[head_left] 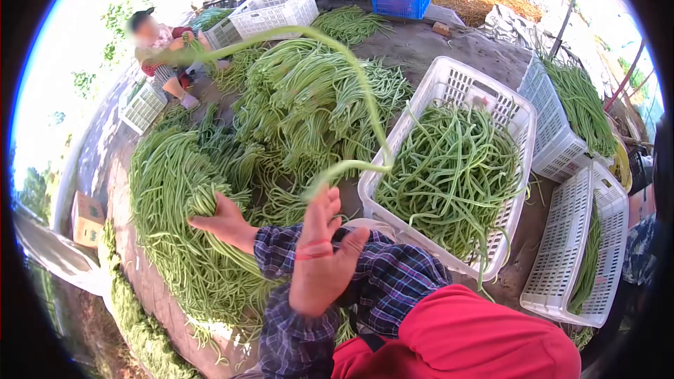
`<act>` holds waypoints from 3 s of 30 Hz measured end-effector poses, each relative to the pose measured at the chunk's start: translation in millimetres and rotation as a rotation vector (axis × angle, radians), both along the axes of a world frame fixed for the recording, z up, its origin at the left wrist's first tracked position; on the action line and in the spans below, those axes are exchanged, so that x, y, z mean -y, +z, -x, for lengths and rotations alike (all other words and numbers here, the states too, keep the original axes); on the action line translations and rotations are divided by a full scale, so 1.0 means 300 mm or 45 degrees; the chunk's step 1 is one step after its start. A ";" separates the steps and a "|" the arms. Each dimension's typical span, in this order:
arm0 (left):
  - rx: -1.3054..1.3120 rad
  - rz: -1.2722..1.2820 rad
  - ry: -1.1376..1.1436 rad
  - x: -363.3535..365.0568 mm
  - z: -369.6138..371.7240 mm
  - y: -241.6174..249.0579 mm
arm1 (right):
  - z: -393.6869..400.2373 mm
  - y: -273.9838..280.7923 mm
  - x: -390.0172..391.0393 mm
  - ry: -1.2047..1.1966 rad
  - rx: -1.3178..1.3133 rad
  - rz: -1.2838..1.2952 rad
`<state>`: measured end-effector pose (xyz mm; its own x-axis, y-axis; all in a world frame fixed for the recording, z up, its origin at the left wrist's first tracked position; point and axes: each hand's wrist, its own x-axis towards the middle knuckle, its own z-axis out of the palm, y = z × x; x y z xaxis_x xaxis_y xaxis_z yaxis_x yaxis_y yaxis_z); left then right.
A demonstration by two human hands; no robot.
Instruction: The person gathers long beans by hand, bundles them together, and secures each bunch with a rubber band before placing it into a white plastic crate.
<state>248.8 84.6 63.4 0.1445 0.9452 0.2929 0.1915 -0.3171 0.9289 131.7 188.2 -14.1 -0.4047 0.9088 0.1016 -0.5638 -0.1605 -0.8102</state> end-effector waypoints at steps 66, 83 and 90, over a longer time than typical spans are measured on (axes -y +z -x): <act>1.248 -0.140 0.753 0.409 0.961 -0.230 | 0.249 0.208 0.356 0.438 0.752 -1.401; 1.495 -0.158 1.017 0.374 0.966 -0.269 | 0.249 0.170 0.401 0.502 0.948 -1.800; 1.569 -0.370 1.146 0.497 1.121 -0.208 | 0.091 0.186 0.328 1.284 0.948 -1.292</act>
<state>-87.6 -64.5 1.1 -0.8791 0.4763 -0.0185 -0.3979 -0.7121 0.5784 104.3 89.7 41.8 -0.9980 -0.0610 -0.0176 -0.0184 0.5428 -0.8397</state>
